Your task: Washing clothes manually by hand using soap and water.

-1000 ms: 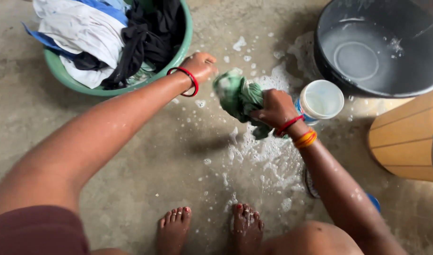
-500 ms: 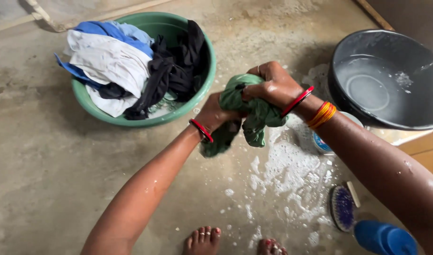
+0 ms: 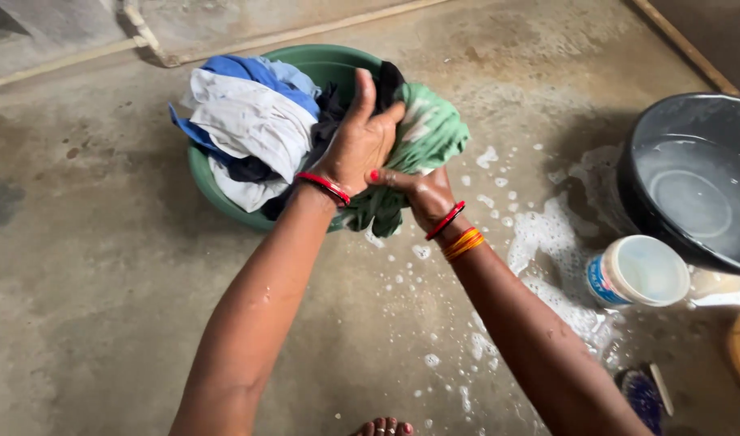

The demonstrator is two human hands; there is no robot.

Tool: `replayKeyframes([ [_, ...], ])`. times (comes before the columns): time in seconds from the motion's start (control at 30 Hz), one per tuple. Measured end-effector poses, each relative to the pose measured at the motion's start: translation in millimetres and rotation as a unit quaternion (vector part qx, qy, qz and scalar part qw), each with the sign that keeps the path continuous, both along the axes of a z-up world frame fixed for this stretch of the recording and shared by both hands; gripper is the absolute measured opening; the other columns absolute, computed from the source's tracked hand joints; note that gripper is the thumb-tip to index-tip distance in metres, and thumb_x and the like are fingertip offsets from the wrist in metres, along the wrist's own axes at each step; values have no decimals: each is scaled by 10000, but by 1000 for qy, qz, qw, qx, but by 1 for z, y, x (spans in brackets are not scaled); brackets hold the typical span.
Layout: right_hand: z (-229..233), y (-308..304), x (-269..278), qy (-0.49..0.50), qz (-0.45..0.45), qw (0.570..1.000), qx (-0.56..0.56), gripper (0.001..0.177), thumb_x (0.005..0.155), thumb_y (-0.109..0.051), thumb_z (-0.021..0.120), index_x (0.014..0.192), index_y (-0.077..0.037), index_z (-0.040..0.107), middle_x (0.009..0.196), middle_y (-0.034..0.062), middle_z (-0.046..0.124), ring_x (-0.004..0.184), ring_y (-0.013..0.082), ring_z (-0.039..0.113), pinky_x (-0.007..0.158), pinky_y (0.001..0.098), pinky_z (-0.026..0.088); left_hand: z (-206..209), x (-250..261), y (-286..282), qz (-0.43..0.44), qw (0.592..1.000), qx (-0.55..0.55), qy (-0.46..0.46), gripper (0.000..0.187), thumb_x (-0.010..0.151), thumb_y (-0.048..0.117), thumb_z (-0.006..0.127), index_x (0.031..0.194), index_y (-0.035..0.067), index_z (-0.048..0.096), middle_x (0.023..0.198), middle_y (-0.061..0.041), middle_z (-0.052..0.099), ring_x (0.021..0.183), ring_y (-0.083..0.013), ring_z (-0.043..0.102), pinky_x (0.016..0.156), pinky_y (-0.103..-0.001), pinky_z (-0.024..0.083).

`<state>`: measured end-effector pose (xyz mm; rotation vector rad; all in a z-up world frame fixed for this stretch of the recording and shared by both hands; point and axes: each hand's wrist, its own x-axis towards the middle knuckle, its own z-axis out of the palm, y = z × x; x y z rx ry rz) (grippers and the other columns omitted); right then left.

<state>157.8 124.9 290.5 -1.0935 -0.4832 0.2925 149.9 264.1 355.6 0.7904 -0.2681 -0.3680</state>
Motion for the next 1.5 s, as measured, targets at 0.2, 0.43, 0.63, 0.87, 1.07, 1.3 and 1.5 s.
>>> replayKeyframes([
  [0.2, -98, 36, 69, 153, 108, 978, 88, 420, 818, 20, 709, 1208, 131, 598, 1046, 183, 711, 961, 291, 710, 943, 459, 572, -32, 5, 81, 251, 837, 465, -141, 827, 914, 604, 723, 1410, -23, 513, 1475, -198, 600, 1244, -255, 630, 1093, -471, 517],
  [0.43, -16, 64, -1, 270, 332, 884, 185, 574, 668, -119, 685, 1196, 100, 639, 1010, 220, 752, 874, 345, 739, 877, 522, 597, 4, -10, 75, -12, 995, -82, -50, 824, 755, 466, 841, 1435, 147, 501, 1458, -154, 518, 1240, -300, 639, 1029, -455, 568],
  [0.63, -38, 85, 33, 227, 326, 917, 43, 440, 786, -133, 701, 1172, 65, 635, 997, 185, 737, 873, 312, 734, 839, 472, 610, -48, 32, 112, 176, 948, 229, -133, 299, 833, 121, 865, 938, 17, 604, 885, -80, 649, 813, -206, 667, 754, -391, 593],
  [0.87, -163, 153, 89, -35, 25, 987, -157, 323, 899, -191, 736, 1112, 47, 688, 919, 117, 752, 798, 209, 711, 700, 374, 570, -106, 72, 101, 505, 654, 547, -138, 211, 696, 104, 774, 794, 3, 617, 728, -154, 662, 698, -324, 672, 645, -418, 531],
  [1.07, -123, 133, 44, -57, -137, 938, -314, 522, 824, -308, 780, 1221, -24, 596, 889, 154, 756, 823, 322, 727, 699, 430, 564, -142, 84, 85, 570, 553, 603, -78, 206, 702, 129, 774, 820, 27, 639, 788, -190, 715, 790, -428, 687, 705, -490, 542],
  [1.3, -119, 126, 58, -80, -148, 960, -223, 949, 695, -314, 893, 1438, -78, 351, 1222, 238, 650, 1095, 393, 658, 931, 413, 546, -155, 72, 101, 403, 843, 327, -143, 649, 771, 111, 941, 1287, 32, 554, 1106, -57, 632, 980, -182, 616, 883, -363, 509],
  [1.5, -52, 99, 58, -370, -156, 895, -196, 947, 710, -281, 893, 1508, -103, 415, 1586, 284, 373, 1416, 395, 456, 1180, 455, 424, -118, 62, 102, 499, 835, 217, -76, 530, 666, 41, 902, 1124, -21, 641, 995, -57, 701, 877, -171, 683, 824, -327, 570],
])
